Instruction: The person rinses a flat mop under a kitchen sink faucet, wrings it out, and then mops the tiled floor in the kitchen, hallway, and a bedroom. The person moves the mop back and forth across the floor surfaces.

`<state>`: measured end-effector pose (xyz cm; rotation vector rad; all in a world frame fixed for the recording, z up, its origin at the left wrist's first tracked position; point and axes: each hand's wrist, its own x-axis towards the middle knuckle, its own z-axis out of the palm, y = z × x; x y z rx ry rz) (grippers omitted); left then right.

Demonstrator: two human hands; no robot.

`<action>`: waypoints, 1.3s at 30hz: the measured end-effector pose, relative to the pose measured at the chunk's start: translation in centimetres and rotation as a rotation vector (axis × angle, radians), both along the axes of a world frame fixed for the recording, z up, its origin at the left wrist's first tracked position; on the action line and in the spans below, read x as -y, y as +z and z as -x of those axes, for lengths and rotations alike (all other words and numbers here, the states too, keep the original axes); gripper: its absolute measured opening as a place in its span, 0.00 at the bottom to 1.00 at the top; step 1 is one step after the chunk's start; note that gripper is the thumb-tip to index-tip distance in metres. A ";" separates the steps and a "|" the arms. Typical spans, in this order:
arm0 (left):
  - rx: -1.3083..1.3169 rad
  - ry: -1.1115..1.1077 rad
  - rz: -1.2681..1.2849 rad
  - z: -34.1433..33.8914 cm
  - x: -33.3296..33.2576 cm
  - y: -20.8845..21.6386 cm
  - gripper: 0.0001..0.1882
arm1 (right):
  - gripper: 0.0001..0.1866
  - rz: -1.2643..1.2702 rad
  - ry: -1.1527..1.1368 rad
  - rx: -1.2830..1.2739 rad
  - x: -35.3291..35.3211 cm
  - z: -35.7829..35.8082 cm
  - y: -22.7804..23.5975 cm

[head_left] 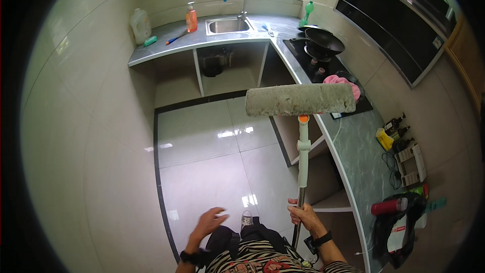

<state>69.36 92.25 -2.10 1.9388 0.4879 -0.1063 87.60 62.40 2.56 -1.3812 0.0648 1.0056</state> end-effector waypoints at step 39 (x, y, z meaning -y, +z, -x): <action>-0.221 0.050 0.140 -49.3 -41.3 -1.0 0.25 | 0.28 0.257 -0.118 0.417 -39.3 -50.5 1.3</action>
